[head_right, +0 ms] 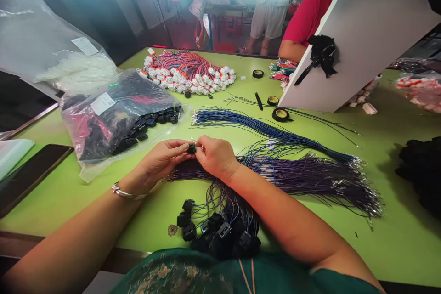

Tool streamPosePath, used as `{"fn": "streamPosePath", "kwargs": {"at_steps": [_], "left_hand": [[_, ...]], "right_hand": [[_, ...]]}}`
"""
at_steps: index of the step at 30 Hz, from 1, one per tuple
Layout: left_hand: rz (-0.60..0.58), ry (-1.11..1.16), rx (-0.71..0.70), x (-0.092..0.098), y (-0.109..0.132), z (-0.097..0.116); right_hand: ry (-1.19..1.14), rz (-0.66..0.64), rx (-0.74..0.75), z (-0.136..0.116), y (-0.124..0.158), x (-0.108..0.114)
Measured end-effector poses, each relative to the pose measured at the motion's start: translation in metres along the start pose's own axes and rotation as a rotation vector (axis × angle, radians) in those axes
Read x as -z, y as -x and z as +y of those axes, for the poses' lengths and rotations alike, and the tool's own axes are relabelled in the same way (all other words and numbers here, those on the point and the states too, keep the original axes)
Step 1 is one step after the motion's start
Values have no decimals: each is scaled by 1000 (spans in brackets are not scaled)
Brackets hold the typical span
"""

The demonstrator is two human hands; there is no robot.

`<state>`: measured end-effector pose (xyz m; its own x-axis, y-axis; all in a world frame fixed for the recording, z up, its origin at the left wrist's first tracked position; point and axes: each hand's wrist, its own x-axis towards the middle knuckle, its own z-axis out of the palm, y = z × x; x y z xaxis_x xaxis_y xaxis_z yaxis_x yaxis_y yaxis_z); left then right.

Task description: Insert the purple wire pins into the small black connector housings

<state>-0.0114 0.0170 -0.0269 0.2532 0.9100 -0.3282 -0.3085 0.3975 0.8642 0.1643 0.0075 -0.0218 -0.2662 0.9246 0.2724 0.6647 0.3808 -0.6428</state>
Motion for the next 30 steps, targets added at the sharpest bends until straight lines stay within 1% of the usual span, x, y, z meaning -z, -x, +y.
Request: {"fn": "streamPosePath", "kwargs": {"at_steps": [2, 4, 8, 10, 14, 19, 25, 27, 30], "left_hand": [[-3, -5, 1, -1, 0, 0], [-5, -11, 2, -1, 1, -1], [-11, -8, 0, -1, 0, 0], [-9, -4, 3, -1, -1, 0], [2, -8, 3, -2, -1, 0], [-15, -19, -21, -4, 1, -1], [-15, -50, -62, -3, 2, 4], [-32, -85, -73, 1, 2, 5], [-114, -199, -64, 5, 2, 7]], "right_hand": [[0, 3, 12, 0, 1, -2], [-53, 16, 2, 1, 1, -5], [-206, 47, -74, 6, -1, -9], [-226, 38, -96, 6, -1, -8], [-176, 14, -77, 6, -2, -6], [-122, 1, -58, 5, -2, -5], [-53, -5, -55, 0, 2, 1], [-62, -65, -71, 1, -2, 8], [-74, -207, -90, 6, -19, 20]]}}
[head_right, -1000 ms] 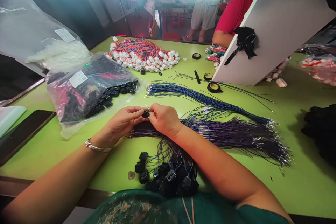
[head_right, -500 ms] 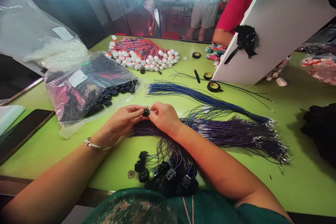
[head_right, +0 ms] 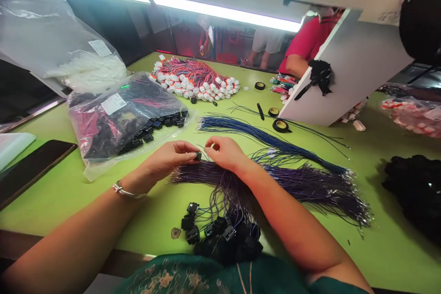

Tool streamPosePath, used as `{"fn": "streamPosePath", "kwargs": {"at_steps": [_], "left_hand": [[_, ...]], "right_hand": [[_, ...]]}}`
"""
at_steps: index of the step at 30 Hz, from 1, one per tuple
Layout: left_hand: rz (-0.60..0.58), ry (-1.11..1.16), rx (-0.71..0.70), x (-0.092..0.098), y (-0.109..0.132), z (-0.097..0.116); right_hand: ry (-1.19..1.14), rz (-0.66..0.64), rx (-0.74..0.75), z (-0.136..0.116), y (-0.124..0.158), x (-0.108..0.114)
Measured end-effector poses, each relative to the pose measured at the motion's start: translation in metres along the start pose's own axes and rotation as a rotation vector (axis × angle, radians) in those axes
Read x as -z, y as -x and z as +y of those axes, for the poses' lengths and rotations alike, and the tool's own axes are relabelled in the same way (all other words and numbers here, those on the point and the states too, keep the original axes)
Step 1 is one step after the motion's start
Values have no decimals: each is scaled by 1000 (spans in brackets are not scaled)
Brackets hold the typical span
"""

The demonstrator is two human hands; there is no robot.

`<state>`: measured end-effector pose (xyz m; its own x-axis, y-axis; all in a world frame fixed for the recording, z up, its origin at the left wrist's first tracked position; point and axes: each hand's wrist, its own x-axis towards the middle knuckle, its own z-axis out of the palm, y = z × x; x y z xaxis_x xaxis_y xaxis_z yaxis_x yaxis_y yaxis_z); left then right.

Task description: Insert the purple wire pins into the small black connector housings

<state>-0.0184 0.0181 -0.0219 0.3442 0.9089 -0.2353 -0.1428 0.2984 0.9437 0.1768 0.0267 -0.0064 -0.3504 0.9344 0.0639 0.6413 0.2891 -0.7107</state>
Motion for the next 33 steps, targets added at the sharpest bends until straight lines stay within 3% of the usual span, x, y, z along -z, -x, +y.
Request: {"fn": "streamPosePath", "kwargs": {"at_steps": [4, 8, 11, 14, 18, 23, 28, 33], "left_hand": [[-125, -145, 3, -4, 4, 2], [-179, -120, -7, -9, 8, 4], [-165, -108, -2, -9, 9, 4], [-124, -80, 6, -7, 8, 3], [-44, 105, 64, -4, 7, 3], [110, 300, 82, -8, 4, 4], [147, 347, 59, -12, -1, 0], [147, 352, 37, -11, -5, -4]], "right_hand": [[236, -14, 39, 3, -39, 7], [504, -15, -12, 2, -77, -11], [641, -35, -54, -1, -90, -25], [673, -43, -27, -4, -88, -26], [512, 72, 44, -6, -66, -7], [75, 207, 7, -3, -21, 12], [-259, 187, 1, 1, 6, 2], [-252, 136, 6, 7, 7, -8]]}}
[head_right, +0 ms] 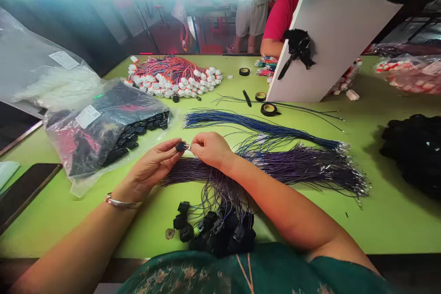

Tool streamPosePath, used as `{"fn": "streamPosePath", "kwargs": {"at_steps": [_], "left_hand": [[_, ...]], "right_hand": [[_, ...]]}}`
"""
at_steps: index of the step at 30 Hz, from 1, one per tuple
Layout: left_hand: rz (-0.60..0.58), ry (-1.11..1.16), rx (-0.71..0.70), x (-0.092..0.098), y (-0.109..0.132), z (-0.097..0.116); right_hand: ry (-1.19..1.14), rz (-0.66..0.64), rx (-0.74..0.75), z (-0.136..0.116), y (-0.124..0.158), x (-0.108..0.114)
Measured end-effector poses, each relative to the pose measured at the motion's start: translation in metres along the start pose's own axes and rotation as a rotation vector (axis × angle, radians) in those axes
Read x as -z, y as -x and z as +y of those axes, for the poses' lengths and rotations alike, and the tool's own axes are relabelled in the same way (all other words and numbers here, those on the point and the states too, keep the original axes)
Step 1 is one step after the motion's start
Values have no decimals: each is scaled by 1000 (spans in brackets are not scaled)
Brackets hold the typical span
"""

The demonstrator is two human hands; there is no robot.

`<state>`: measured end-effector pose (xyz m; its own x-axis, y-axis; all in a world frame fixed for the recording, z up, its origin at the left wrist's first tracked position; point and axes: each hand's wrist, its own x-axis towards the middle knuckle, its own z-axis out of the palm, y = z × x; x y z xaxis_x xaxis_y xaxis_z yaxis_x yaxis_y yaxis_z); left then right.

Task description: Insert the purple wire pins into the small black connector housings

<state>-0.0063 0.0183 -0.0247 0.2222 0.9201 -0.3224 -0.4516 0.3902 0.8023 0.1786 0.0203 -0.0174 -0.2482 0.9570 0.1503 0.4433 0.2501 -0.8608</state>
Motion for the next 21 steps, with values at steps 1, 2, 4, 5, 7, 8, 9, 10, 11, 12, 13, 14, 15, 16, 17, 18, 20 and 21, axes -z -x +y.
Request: {"fn": "streamPosePath", "kwargs": {"at_steps": [1, 2, 4, 5, 7, 8, 9, 10, 11, 12, 13, 14, 15, 16, 17, 18, 20, 21], "left_hand": [[-4, -1, 1, 0, 0, 0], [-10, -4, 2, 0, -1, -1], [-24, -16, 5, 1, -1, -1], [-32, -24, 6, 2, -2, -2], [-53, -53, -4, 4, -2, -3], [-64, -80, -19, 4, -1, -4], [-73, -120, -45, 5, -1, -4], [-78, -175, -88, 4, 0, -5], [-80, -251, -152, 3, 2, -4], [-79, -346, -235, 2, 3, -4], [-78, -452, -326, 1, 5, -3], [-78, -554, -414, -1, 7, -3], [-82, -643, -488, -2, 8, -2], [-87, -710, -541, -3, 9, -2], [-90, -753, -571, -4, 9, -2], [-88, -775, -587, -4, 9, -2], [-81, -781, -589, -3, 8, -4], [-82, -766, -574, -3, 7, -5]], "right_hand": [[5, -11, 0, 1, -1, -1], [8, -24, 2, 2, -1, -1], [13, -46, 0, 4, -2, -1], [18, -52, -6, 4, -2, -1], [23, -61, -29, 3, -2, -1], [18, -67, -45, 3, -2, -1], [8, -78, -62, 3, -2, -1], [-9, -90, -82, 2, -2, 0], [-37, -103, -105, 2, -3, 1], [-77, -117, -129, 2, -3, 1], [-125, -131, -152, 2, -4, 2], [-178, -143, -170, 2, -4, 2], [-230, -150, -184, 2, -5, 2], [-274, -155, -192, 3, -5, 1], [-306, -158, -197, 3, -5, 0], [-327, -158, -201, 4, -5, 0], [-357, -157, -209, 4, -4, -2], [-370, -158, -211, 5, -4, -2]]}}
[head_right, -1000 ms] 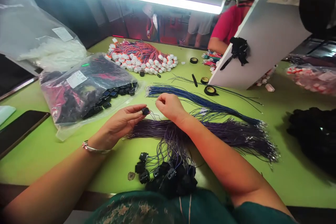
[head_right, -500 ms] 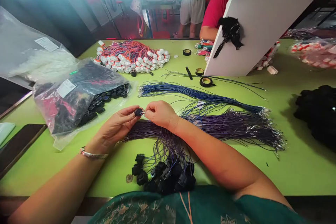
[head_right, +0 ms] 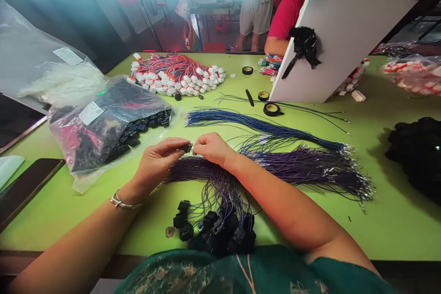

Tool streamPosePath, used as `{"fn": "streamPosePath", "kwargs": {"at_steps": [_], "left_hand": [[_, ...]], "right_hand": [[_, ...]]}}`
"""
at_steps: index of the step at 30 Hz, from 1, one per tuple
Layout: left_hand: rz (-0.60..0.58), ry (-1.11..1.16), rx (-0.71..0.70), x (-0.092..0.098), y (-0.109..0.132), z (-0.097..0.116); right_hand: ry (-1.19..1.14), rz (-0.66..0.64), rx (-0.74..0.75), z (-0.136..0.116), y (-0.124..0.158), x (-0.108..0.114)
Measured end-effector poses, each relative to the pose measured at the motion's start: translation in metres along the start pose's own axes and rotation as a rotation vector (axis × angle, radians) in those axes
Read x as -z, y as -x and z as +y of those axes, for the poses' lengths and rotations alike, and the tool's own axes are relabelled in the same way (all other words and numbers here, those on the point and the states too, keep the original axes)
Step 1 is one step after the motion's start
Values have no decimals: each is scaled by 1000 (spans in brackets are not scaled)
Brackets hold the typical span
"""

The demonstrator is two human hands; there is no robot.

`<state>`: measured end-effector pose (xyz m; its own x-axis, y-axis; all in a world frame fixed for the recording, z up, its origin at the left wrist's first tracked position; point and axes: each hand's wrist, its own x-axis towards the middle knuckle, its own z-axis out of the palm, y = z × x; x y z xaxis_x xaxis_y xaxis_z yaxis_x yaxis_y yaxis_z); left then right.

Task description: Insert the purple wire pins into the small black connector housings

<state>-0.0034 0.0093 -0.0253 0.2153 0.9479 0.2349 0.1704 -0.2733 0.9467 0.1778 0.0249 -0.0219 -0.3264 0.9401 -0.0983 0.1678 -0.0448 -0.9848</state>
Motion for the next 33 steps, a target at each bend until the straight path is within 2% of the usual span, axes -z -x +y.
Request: {"fn": "streamPosePath", "kwargs": {"at_steps": [6, 13, 27, 30, 33], "left_hand": [[-33, 238, 180, -2, 0, -8], [36, 364, 309, -3, 0, -13], [23, 382, 331, -7, 1, -15], [18, 346, 302, -2, -1, -8], [-36, 275, 195, 4, 2, 10]], "right_hand": [[-16, 3, -26, -1, 3, 0], [116, 167, 21, -2, 4, -5], [194, 226, 50, 7, 3, -14], [161, 172, 49, -2, 5, -7], [148, 65, 55, -16, 6, 9]]}}
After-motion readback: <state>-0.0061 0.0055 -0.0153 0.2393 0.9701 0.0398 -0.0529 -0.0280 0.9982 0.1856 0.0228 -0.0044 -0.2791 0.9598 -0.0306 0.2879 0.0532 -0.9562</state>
